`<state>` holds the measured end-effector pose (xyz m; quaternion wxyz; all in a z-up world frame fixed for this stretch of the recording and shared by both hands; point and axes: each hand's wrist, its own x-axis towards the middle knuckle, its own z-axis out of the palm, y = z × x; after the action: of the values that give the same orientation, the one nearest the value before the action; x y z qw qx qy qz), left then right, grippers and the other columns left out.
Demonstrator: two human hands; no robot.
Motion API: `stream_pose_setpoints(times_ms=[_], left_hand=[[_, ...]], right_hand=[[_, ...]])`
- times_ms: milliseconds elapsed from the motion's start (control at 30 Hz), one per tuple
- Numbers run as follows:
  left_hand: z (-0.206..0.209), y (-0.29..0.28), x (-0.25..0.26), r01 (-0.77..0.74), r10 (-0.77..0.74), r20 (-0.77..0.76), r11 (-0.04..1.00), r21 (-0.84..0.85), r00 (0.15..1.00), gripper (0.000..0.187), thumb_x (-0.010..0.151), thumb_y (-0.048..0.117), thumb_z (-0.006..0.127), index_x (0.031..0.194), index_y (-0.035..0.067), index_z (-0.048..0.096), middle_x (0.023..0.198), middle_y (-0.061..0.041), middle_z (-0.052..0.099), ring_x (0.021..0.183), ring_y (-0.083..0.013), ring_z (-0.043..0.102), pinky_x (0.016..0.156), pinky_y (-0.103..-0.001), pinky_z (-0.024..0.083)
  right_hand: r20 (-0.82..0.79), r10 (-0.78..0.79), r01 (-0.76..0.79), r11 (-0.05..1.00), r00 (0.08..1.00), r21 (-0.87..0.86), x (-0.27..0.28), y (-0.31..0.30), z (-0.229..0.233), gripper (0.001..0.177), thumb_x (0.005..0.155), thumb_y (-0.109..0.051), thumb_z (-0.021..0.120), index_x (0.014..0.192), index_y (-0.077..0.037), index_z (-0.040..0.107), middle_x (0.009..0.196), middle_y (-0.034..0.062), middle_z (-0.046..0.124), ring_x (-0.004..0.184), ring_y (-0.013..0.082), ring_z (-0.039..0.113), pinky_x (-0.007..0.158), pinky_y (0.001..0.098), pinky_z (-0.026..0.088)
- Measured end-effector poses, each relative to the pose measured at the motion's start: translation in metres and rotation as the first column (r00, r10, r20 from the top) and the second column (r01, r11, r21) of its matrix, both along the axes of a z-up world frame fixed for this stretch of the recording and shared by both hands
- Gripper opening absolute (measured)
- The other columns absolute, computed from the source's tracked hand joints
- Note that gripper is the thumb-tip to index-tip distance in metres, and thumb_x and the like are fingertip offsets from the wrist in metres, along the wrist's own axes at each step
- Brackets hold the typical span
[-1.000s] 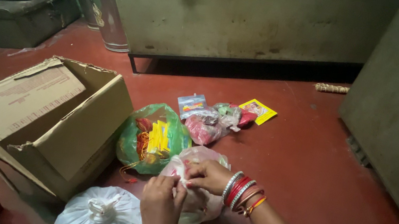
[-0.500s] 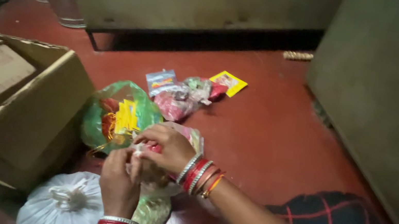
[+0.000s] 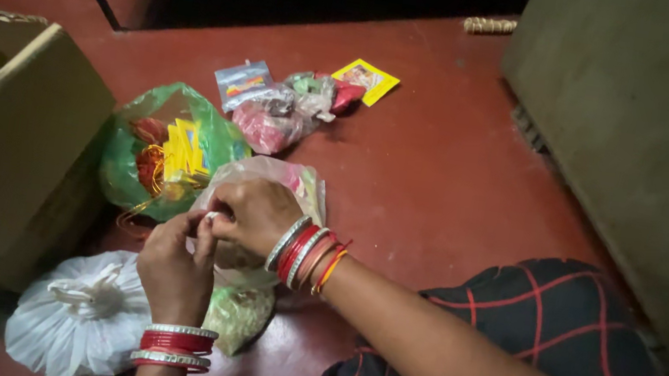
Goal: The person sorts items on the floor by opening various plastic bags containing items like small packets, powder, and small round objects, handling them one at a time and placing some items into a plastic bag.
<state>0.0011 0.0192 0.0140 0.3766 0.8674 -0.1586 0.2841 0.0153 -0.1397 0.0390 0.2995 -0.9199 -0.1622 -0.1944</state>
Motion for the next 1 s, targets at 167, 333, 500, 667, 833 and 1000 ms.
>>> stream_pose_setpoints(times_ms=[167, 333, 500, 667, 833, 1000], left_hand=[[-0.006, -0.002, -0.002, -0.022, 0.012, -0.109, 0.996, -0.092, 0.994, 0.018, 0.098, 0.02, 0.068, 0.103, 0.003, 0.074, 0.091, -0.016, 0.073, 0.083, -0.0302, 0.07, 0.077, -0.042, 0.053], [-0.009, 0.005, 0.004, -0.093, 0.024, -0.193, 0.93, -0.356, 0.981, 0.022, 0.1, 0.017, 0.058, 0.108, -0.001, 0.068, 0.092, -0.012, 0.073, 0.077, -0.0206, 0.068, 0.073, -0.034, 0.053], [-0.009, 0.013, 0.014, -0.057, -0.056, -0.186, 0.831, -0.554, 0.981, 0.022, 0.103, 0.016, 0.055, 0.107, -0.003, 0.065, 0.093, -0.008, 0.07, 0.082, -0.0127, 0.063, 0.076, -0.029, 0.052], [-0.011, 0.016, 0.017, -0.012, -0.121, -0.162, 0.765, -0.644, 0.979, 0.02, 0.105, 0.015, 0.054, 0.106, -0.002, 0.064, 0.095, -0.004, 0.068, 0.084, -0.0093, 0.061, 0.076, -0.025, 0.052], [-0.017, 0.01, 0.019, -0.059, -0.147, -0.257, 0.755, -0.653, 0.955, 0.019, 0.103, 0.015, 0.055, 0.108, -0.001, 0.064, 0.092, -0.003, 0.068, 0.079, -0.0078, 0.061, 0.071, -0.024, 0.05], [-0.024, 0.003, 0.017, -0.044, -0.169, -0.273, 0.773, -0.632, 0.947, 0.02, 0.104, 0.015, 0.054, 0.108, -0.002, 0.065, 0.092, -0.004, 0.067, 0.079, -0.008, 0.059, 0.071, -0.024, 0.05]], right_hand=[[0.037, 0.369, -0.335, 0.79, 0.929, 0.513, 0.026, -0.01, -0.04, 0.031, 0.086, -0.031, 0.075, 0.098, -0.003, 0.073, 0.087, 0.0091, 0.076, 0.081, 0.0246, 0.075, 0.073, 0.0366, 0.06], [-0.702, 0.305, 0.303, 0.741, 0.643, 0.599, 0.03, -0.013, -0.074, 0.041, 0.098, -0.043, 0.057, 0.09, -0.004, 0.068, 0.068, 0.0103, 0.073, 0.056, 0.0233, 0.071, 0.046, 0.034, 0.052], [-0.767, 0.515, -0.151, 0.854, 0.383, 0.499, 0.006, 0.02, -0.128, 0.024, 0.088, -0.019, 0.072, 0.092, 0.004, 0.078, 0.082, 0.0081, 0.079, 0.068, 0.0185, 0.076, 0.058, 0.0345, 0.061], [-0.458, 0.327, -0.182, 0.925, 0.827, 0.333, 0.018, 0.029, -0.163, 0.026, 0.085, -0.015, 0.071, 0.107, -0.002, 0.076, 0.091, 0.0135, 0.077, 0.08, 0.0236, 0.074, 0.069, 0.0367, 0.057], [-0.303, 0.304, -0.168, 0.9, 0.903, 0.401, 0.037, 0.014, -0.181, 0.038, 0.081, -0.012, 0.073, 0.118, -0.005, 0.069, 0.102, 0.0167, 0.075, 0.093, 0.0267, 0.071, 0.079, 0.0389, 0.054], [-0.467, 0.1, 0.086, 0.929, 0.878, 0.361, 0.052, -0.003, -0.175, 0.02, 0.093, -0.018, 0.07, 0.107, -0.004, 0.071, 0.09, 0.0171, 0.076, 0.083, 0.027, 0.075, 0.076, 0.0376, 0.057]])
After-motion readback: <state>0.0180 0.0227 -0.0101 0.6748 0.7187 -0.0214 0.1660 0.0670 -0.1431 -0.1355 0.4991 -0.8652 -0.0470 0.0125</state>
